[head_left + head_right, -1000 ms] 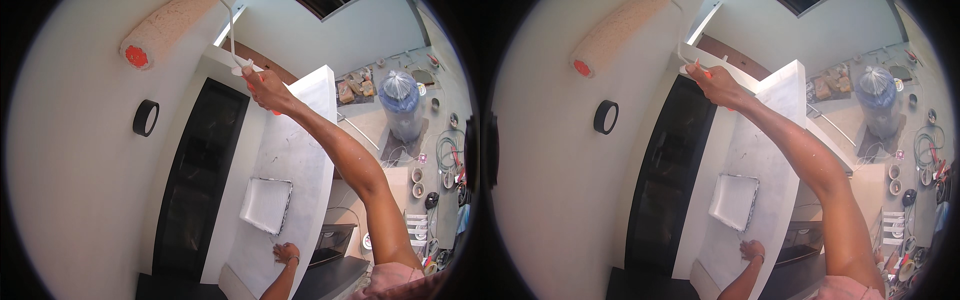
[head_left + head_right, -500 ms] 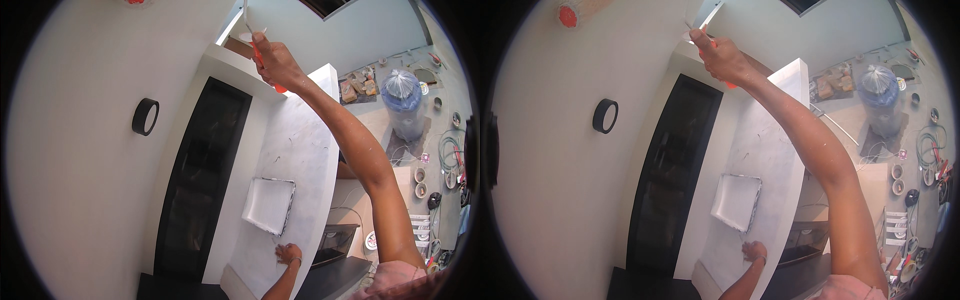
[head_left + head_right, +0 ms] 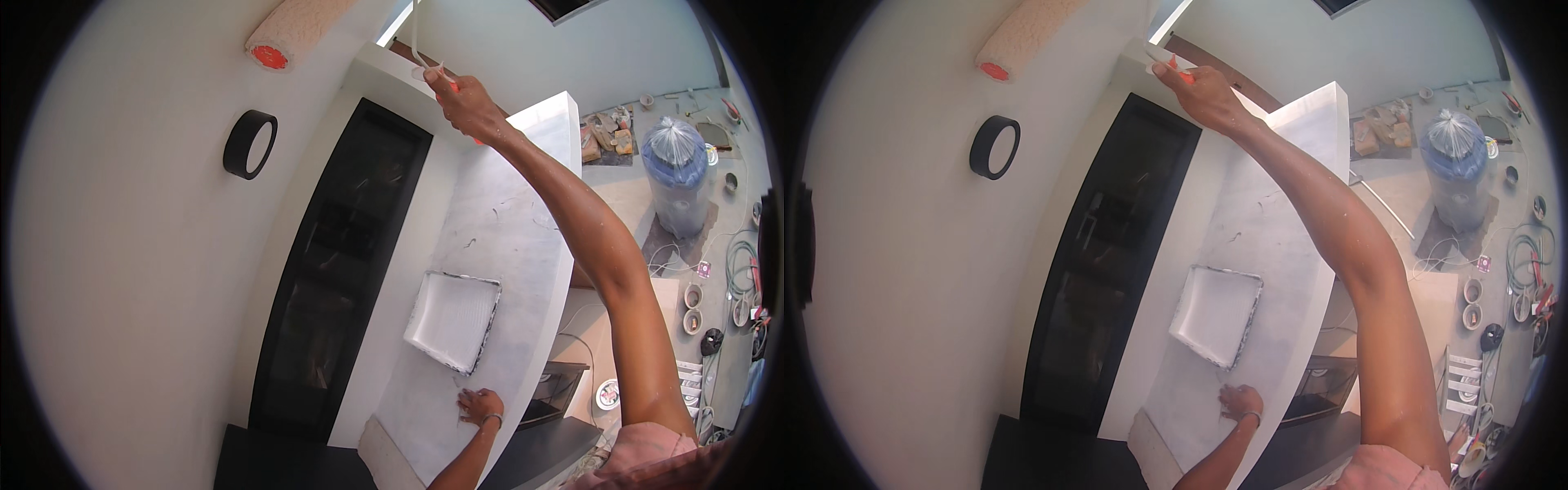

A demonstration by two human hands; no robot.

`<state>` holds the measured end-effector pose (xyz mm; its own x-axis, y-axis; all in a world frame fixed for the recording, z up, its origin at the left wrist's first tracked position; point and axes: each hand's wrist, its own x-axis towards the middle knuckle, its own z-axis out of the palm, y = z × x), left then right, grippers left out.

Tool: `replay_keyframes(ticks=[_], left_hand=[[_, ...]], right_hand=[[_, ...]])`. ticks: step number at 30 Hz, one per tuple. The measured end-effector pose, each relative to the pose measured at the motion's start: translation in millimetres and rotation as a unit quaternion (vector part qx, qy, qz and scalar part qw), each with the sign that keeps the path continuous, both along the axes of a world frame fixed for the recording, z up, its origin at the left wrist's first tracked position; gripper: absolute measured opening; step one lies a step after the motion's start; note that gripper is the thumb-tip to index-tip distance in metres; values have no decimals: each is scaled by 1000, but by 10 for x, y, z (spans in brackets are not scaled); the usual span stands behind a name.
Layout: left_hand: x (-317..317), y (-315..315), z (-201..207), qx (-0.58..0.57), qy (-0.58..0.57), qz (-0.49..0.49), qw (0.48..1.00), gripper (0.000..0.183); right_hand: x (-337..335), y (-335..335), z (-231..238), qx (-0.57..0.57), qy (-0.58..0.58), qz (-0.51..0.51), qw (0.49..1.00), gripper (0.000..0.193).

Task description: The person uses a paint roller to apply white paint to the exterior wall and ceiling of a house. They repeatedly load the roller from a paint tray and roll it across the surfaces, then descend a ladder to reposition and continue painting.

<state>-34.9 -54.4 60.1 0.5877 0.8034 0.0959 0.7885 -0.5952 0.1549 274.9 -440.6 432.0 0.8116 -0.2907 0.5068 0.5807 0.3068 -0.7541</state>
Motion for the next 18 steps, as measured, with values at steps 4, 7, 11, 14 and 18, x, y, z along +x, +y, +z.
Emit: replay_keyframes(ticks=[4,7,11,14,18], left_hand=[[-7,3,-4,0,0,-4,1000,65],[-13,10,-19,0,4,-6,1000,65],[-18,7,-15,-7,-4,-11,1000,66],[-8,3,5,-14,6,-7,1000,65],[4,10,0,-14,8,1,1000,65]], right_hand=[[106,96,-19,-12,9,-27,1000,82],[159,142,-42,-27,27,-31,999,83],[226,141,-56,-60,33,-55,996,83],[233,117,-56,-66,37,-54,996,83],[149,78,-71,-55,25,-31,998,82]])
